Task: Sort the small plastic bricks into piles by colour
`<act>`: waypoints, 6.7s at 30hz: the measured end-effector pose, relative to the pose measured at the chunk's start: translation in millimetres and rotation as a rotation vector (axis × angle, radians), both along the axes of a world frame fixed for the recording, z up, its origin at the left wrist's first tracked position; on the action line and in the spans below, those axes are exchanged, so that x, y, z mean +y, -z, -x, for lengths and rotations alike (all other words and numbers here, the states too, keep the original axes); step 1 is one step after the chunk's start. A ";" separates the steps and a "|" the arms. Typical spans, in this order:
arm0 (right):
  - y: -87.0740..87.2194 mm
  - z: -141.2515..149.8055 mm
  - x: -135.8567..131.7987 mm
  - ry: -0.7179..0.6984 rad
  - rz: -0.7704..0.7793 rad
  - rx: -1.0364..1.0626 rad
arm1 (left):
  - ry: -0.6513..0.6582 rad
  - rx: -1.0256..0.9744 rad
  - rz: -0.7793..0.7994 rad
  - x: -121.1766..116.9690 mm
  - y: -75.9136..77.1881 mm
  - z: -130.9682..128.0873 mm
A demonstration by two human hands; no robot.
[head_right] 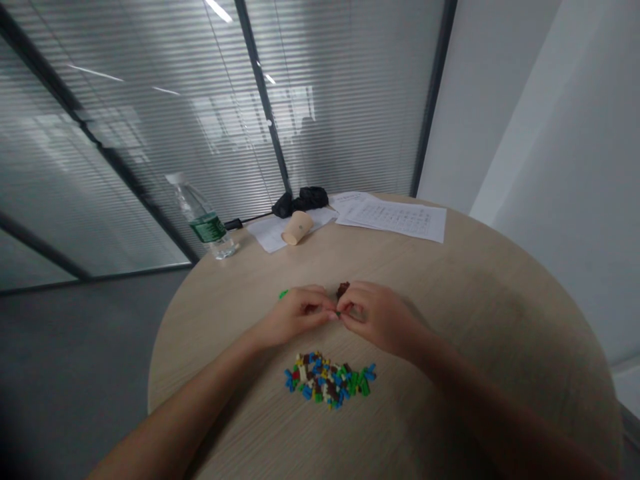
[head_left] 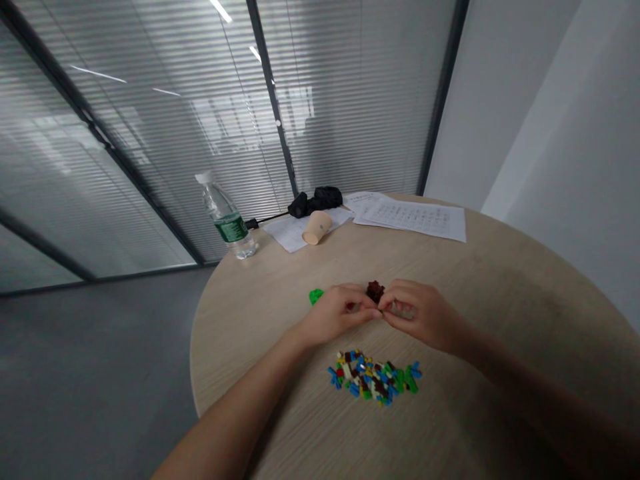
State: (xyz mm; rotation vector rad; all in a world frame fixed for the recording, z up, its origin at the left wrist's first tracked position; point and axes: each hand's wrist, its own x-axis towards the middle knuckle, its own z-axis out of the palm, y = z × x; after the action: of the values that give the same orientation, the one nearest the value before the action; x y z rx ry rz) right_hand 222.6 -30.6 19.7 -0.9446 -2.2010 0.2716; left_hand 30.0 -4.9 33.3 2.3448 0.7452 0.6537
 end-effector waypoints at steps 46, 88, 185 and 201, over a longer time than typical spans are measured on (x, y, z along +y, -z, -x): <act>-3.7 -28.5 -5.0 -0.269 0.721 -0.382 | -0.286 0.453 -0.284 31.2 -12.5 52.2; 0.5 -33.8 21.6 0.292 0.207 -0.015 | 0.094 0.285 -0.061 9.8 -14.0 24.7; -12.9 -14.2 -3.6 -0.258 0.794 -0.116 | -0.530 0.628 -0.232 37.9 -16.2 67.8; -14.5 -24.4 -9.9 -0.304 0.968 -0.381 | -0.568 0.639 -0.221 34.8 -18.9 65.6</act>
State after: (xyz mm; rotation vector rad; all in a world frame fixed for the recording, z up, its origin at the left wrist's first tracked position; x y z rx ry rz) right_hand 247.0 -40.5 34.2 -1.1988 -2.5654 1.5027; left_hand -35.6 29.8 52.2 2.5680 1.7391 0.1882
